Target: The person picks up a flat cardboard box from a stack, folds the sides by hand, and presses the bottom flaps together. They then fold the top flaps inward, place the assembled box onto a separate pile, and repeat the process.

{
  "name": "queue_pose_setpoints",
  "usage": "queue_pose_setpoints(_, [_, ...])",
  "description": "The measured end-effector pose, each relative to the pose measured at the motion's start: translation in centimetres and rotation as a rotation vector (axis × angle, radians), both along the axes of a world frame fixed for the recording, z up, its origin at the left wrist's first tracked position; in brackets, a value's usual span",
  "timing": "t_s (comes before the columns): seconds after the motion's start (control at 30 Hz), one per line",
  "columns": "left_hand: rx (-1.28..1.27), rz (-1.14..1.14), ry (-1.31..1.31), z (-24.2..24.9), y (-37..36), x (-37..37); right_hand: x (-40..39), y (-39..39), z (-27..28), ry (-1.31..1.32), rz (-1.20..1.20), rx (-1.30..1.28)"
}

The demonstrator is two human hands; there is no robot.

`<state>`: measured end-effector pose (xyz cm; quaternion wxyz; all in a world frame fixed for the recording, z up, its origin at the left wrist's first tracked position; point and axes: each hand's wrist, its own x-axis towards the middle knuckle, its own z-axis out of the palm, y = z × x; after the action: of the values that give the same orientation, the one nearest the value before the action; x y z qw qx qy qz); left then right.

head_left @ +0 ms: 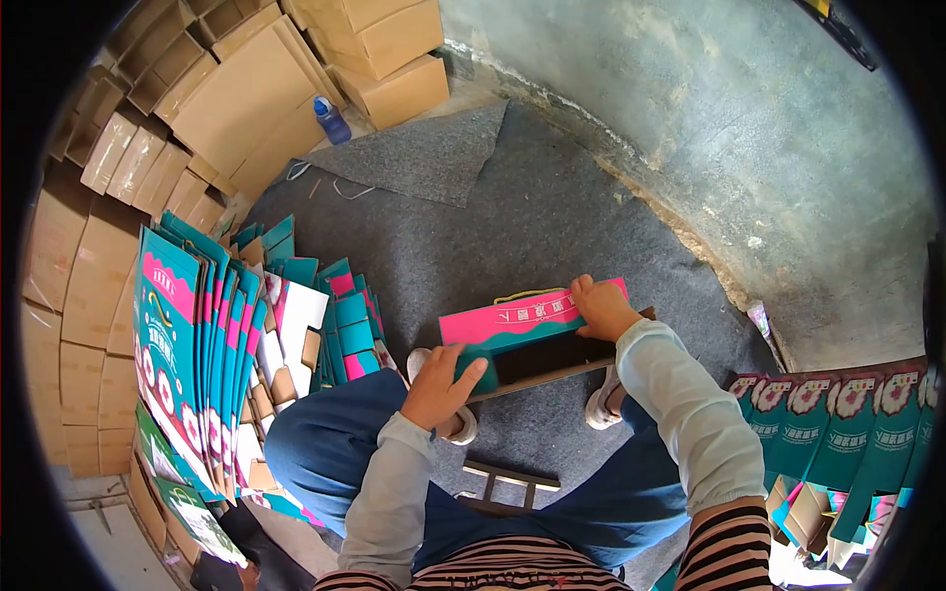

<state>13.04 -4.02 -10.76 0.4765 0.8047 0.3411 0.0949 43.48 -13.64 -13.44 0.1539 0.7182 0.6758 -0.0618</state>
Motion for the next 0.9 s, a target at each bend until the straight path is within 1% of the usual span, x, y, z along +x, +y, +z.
queue_pose_setpoints(0.03, [-0.058, -0.013, -0.062, -0.6, 0.2, 0.1, 0.1, -0.1, -0.2, 0.008, 0.008, 0.015])
queue_pose_setpoints(0.13, [0.067, -0.107, 0.007, -1.9, 0.8, 0.0, 0.3, -0.2, -0.6, 0.024, 0.021, 0.05])
queue_pose_setpoints(0.23, [0.26, -0.196, 0.115, -1.6, 0.9, 0.3, 0.3, -0.3, -0.4, 0.028, 0.012, 0.051])
queue_pose_setpoints(0.33, [0.372, -0.238, 0.112, -3.1, 1.2, 0.4, 0.4, -0.4, -0.7, 0.037, 0.01, 0.061])
queue_pose_setpoints(0.43, [0.388, -0.286, 0.179, -3.1, 0.3, 0.4, 0.7, -0.5, -0.9, 0.051, 0.02, 0.069])
queue_pose_setpoints(0.53, [0.441, -0.339, 0.139, -3.4, 0.3, 0.3, 0.6, -0.5, -0.5, 0.056, 0.011, 0.048])
queue_pose_setpoints(0.63, [0.501, -0.384, 0.153, -3.6, 0.4, 0.4, 0.5, -0.4, -0.7, 0.041, 0.016, 0.04])
queue_pose_setpoints(0.9, [0.533, -0.393, 0.202, -3.9, 0.8, 0.5, 0.4, -0.5, -1.1, 0.03, 0.019, 0.072])
